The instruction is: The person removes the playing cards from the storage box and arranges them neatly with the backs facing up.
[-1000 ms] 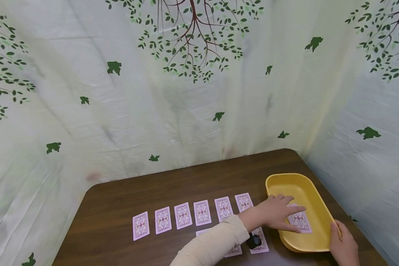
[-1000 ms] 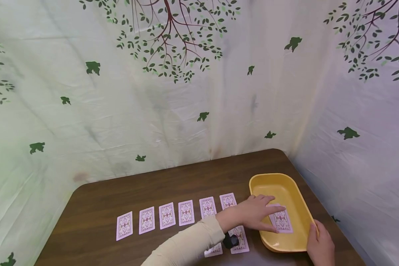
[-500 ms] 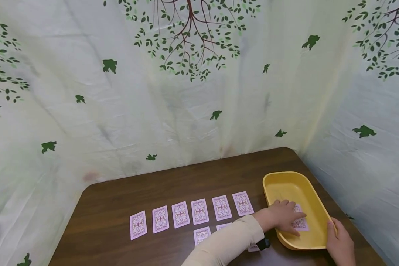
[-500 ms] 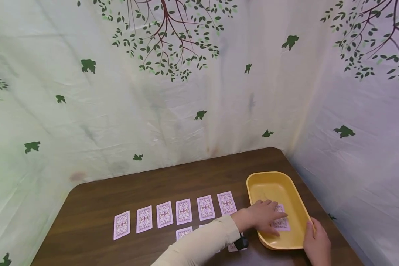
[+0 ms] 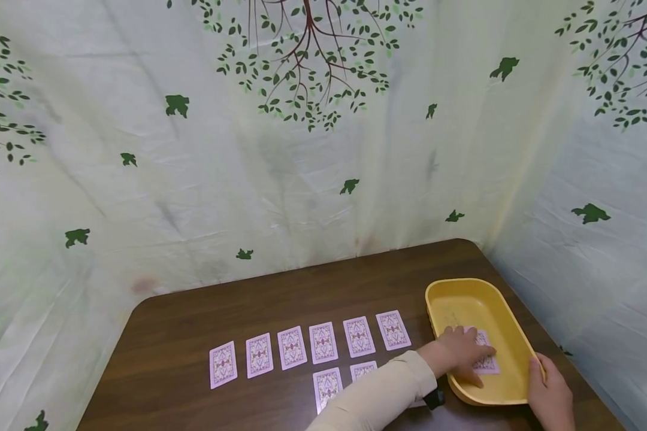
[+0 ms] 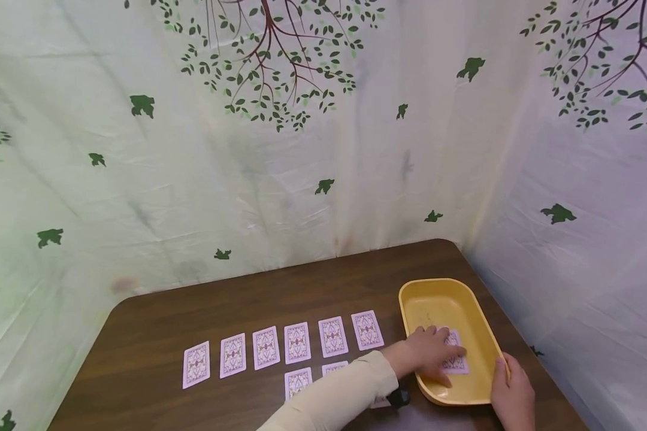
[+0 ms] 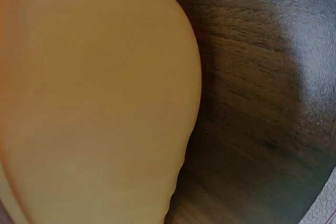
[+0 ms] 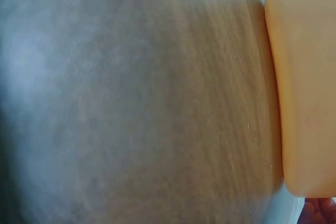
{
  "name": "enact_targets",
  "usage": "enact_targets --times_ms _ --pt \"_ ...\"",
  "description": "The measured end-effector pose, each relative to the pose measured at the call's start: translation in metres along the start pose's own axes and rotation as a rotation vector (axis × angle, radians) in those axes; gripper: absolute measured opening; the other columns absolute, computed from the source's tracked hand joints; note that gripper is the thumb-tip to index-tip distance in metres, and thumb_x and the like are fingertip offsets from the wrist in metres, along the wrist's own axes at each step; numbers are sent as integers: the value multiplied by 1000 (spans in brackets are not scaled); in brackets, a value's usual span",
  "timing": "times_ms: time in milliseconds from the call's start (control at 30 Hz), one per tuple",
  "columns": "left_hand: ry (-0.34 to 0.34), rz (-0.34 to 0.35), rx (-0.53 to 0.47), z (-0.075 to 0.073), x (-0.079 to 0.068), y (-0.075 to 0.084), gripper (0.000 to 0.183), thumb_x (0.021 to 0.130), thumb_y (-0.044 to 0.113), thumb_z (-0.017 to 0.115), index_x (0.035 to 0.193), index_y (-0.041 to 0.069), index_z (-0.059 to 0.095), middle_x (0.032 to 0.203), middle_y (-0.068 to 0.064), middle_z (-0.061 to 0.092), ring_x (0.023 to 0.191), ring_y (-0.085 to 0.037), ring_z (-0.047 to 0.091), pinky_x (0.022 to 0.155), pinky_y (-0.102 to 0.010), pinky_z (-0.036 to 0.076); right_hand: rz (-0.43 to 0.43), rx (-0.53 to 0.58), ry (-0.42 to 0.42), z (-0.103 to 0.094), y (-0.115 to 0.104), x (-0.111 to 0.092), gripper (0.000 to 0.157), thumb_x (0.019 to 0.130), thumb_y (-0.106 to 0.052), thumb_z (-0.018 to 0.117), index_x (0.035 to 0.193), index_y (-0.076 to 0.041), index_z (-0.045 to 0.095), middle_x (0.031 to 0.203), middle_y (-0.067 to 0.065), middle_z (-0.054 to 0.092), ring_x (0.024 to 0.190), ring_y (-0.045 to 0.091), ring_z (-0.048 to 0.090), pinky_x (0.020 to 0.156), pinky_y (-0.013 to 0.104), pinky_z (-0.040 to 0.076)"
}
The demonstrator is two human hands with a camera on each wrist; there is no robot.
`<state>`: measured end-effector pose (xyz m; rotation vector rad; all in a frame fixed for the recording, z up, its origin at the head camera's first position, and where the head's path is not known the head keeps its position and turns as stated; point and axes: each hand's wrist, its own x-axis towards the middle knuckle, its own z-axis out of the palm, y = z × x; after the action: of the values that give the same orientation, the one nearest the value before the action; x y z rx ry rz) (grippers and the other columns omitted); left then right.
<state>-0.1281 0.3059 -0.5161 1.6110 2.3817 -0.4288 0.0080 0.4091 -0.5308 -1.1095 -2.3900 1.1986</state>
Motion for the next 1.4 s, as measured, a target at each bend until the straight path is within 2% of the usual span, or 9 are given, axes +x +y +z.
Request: enact_targets --times_ms 233,567,1033,1200,1400 --pt "15 -14 5 1 0 1 71 69 69 58 134 55 32 131 13 34 107 -8 36 84 -28 29 31 0 -10 2 3 -1 53 99 -33 24 130 7 37 118 35 42 96 43 46 78 55 35" --pt "38 -24 -15 0 0 3 67 72 61 60 133 54 35 127 12 37 105 -8 38 84 -30 28 35 4 11 3 3 0 51 99 -32 26 129 7 38 118 35 43 96 43 47 78 55 35" --pt "107 -51 2 1 2 3 74 65 61 67 133 49 39 117 11 41 99 -9 38 85 -33 28 35 -5 16 2 3 1 52 99 -33 25 129 7 39 116 34 45 92 42 49 75 53 37" --pt "123 -48 65 0 2 4 75 62 64 65 131 54 37 117 12 40 100 -9 34 86 -33 27 43 -8 10 1 2 1 54 99 -35 24 129 7 38 115 34 45 90 41 50 74 52 37" --pt "109 -52 126 1 4 6 73 62 67 61 129 61 32 119 12 36 102 -9 32 85 -33 29 48 -12 15 2 0 0 51 99 -33 25 129 6 38 117 34 44 92 42 49 76 53 37"
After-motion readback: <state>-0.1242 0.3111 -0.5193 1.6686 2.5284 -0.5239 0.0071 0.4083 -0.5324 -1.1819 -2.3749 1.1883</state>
